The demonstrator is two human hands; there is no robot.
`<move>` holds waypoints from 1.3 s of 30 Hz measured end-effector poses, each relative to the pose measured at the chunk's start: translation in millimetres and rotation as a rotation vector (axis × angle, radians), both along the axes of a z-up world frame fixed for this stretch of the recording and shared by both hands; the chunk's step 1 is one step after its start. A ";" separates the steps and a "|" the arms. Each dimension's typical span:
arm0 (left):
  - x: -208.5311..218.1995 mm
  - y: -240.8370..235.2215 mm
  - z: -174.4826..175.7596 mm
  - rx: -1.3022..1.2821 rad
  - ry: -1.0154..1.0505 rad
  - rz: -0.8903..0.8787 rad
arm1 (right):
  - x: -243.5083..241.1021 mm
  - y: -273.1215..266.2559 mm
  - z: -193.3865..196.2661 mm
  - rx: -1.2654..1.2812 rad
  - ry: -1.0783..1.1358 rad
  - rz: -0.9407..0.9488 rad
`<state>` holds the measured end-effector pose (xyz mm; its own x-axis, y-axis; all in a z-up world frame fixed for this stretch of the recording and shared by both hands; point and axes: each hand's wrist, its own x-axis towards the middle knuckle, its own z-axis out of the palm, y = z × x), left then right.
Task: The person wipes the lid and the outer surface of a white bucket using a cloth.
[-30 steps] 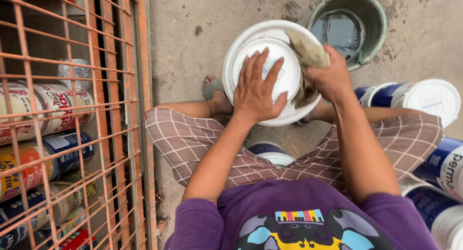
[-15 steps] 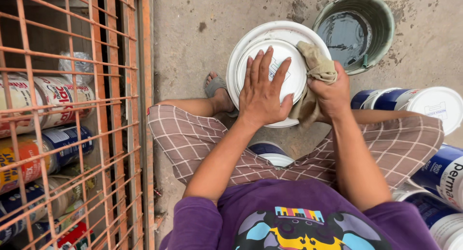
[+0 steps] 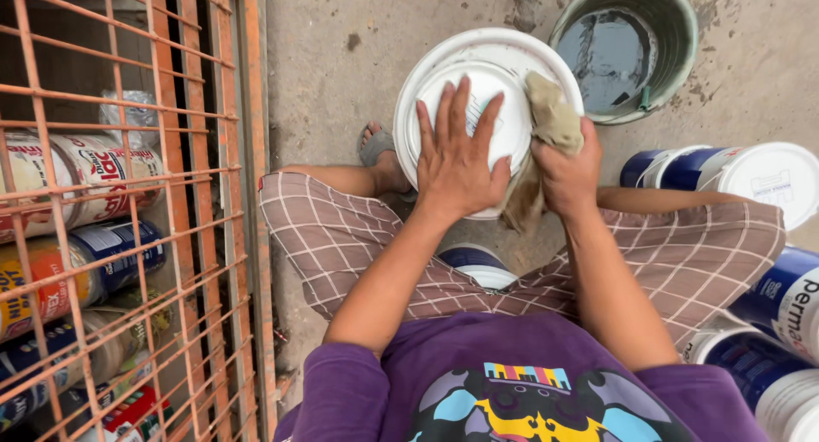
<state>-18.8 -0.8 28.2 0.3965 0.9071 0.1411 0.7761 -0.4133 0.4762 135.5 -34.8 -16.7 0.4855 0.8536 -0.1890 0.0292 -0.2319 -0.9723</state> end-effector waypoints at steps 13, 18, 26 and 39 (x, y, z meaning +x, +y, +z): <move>0.5 27.6 -9.6 -0.009 0.110 0.030 | -1.8 32.7 15.0 -0.072 0.005 0.085; 1.0 25.7 3.5 0.094 0.215 -0.061 | 22.9 89.0 -22.9 0.046 -0.107 0.184; -7.8 42.8 -11.2 0.129 0.179 -0.126 | 5.0 48.2 -0.6 -0.042 -0.123 0.193; 31.1 24.0 4.6 -0.099 0.263 0.339 | 8.9 55.1 24.2 -0.105 -0.077 0.247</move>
<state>12.3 23.2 32.9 0.0853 0.9962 -0.0194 0.9601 -0.0770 0.2688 144.4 20.3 7.5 0.2810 0.9256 -0.2535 0.1703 -0.3081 -0.9360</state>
